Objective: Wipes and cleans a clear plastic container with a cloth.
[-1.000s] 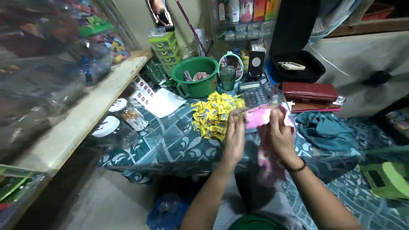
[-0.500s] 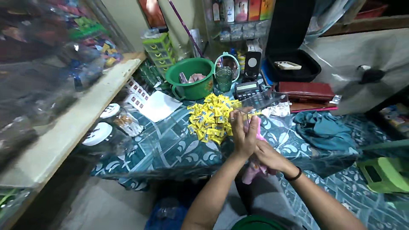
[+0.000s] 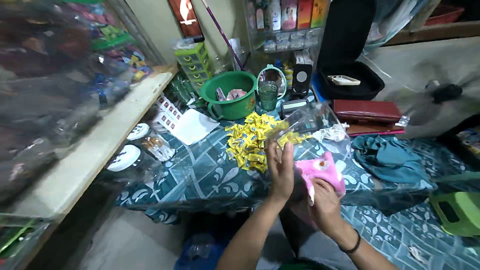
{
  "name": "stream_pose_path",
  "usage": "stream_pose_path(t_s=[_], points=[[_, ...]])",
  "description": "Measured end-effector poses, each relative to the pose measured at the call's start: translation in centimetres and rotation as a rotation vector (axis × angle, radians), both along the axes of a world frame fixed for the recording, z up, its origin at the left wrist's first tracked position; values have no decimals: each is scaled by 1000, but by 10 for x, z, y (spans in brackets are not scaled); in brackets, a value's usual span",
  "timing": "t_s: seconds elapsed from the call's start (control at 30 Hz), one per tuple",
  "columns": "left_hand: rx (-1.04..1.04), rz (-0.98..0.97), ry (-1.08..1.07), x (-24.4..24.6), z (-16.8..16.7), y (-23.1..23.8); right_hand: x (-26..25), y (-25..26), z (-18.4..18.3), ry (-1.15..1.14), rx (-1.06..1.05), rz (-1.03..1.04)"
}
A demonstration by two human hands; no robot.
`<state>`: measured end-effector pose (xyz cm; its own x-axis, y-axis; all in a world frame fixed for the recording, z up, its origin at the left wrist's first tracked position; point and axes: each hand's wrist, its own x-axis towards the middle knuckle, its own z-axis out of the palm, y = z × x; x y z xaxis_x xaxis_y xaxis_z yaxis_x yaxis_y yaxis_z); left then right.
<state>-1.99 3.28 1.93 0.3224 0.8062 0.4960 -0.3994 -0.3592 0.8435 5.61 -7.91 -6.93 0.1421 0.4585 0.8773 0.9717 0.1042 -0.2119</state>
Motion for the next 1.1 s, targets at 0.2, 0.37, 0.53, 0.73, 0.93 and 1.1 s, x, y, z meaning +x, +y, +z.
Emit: stream_pose_path(t_s=[0.2, 0.37, 0.53, 0.73, 0.93, 1.1], points=[[-21, -233, -85, -29, -28, -15, 12, -28, 81, 458, 129, 129], [83, -347, 82, -21, -78, -99, 4, -12, 118, 846, 408, 98], [-147, -463, 112, -57, -63, -87, 36, -24, 119, 587, 406, -49], [-267, -386, 254, -100, -71, -63, 78, -65, 134, 405, 140, -65], [362, 164, 216, -123, 2, -16, 100, -74, 158, 210, -21, 210], [743, 99, 404, -109, 54, 5, 81, -43, 164, 313, -115, 554]])
